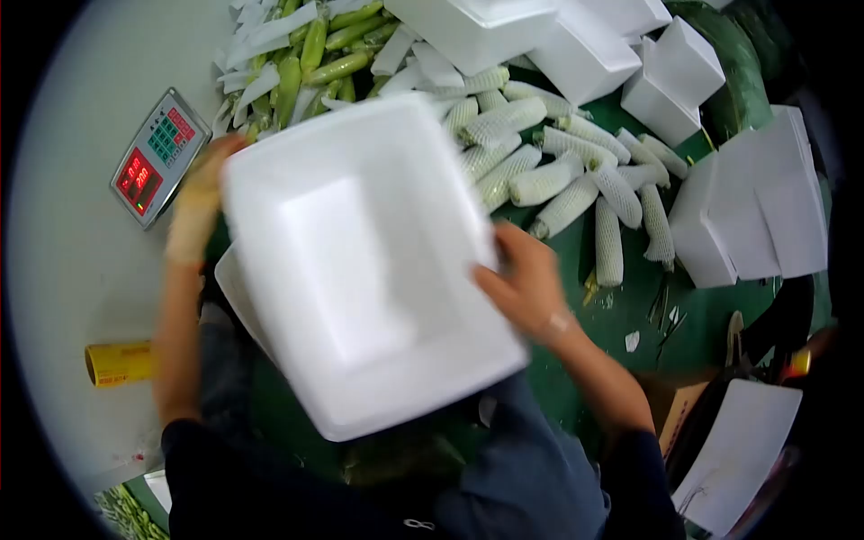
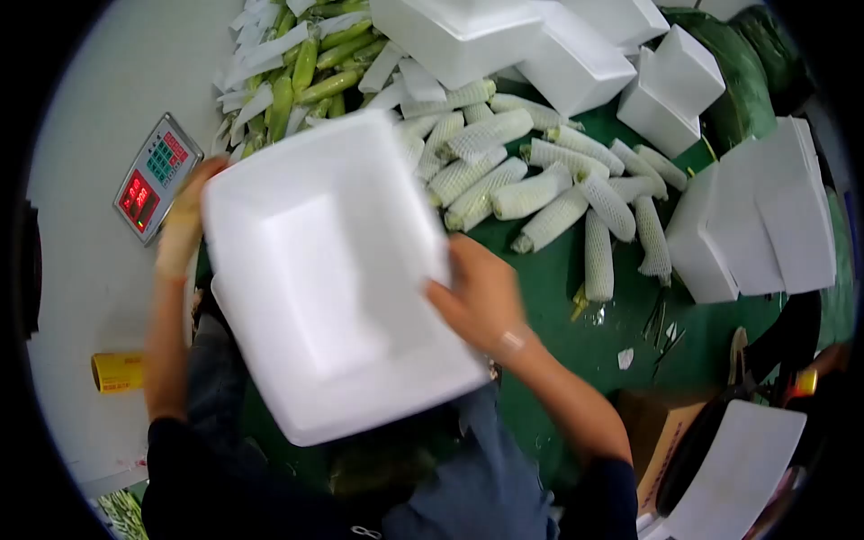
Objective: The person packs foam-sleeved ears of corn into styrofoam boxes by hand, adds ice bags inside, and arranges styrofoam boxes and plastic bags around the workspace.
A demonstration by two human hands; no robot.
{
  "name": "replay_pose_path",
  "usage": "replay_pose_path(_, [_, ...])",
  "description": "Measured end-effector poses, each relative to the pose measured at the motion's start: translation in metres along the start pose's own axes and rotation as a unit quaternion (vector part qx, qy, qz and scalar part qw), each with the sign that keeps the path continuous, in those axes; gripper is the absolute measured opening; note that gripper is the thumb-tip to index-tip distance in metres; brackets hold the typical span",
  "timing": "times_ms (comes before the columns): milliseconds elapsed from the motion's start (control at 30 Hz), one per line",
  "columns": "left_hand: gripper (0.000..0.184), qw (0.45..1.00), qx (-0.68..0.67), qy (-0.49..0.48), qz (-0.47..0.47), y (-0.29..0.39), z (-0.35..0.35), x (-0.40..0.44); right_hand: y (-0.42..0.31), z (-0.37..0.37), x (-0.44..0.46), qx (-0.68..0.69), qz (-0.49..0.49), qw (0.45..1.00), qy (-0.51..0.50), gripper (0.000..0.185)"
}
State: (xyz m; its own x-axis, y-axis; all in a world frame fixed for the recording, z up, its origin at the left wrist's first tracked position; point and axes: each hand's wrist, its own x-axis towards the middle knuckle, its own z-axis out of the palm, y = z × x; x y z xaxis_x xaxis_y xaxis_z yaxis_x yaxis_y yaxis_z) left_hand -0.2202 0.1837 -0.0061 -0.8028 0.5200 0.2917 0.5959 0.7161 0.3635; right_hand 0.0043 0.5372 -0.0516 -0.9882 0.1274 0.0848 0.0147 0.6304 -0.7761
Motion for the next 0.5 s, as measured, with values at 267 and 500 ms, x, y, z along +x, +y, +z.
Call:
replay_pose_path(267, [0.062, 0.897, -0.115, -0.1, -0.415, -0.089, -0.058, -0.19, -0.081, 0.16, 0.078, -0.005, -0.073, 0.989, -0.125, 0.046])
replay_pose_path(500, [0.05, 0.993, 0.063, 0.097, 0.023, 0.108, -0.023, -0.077, 0.129, 0.092, 0.075, -0.009, 0.115, 0.986, 0.12, 0.034])
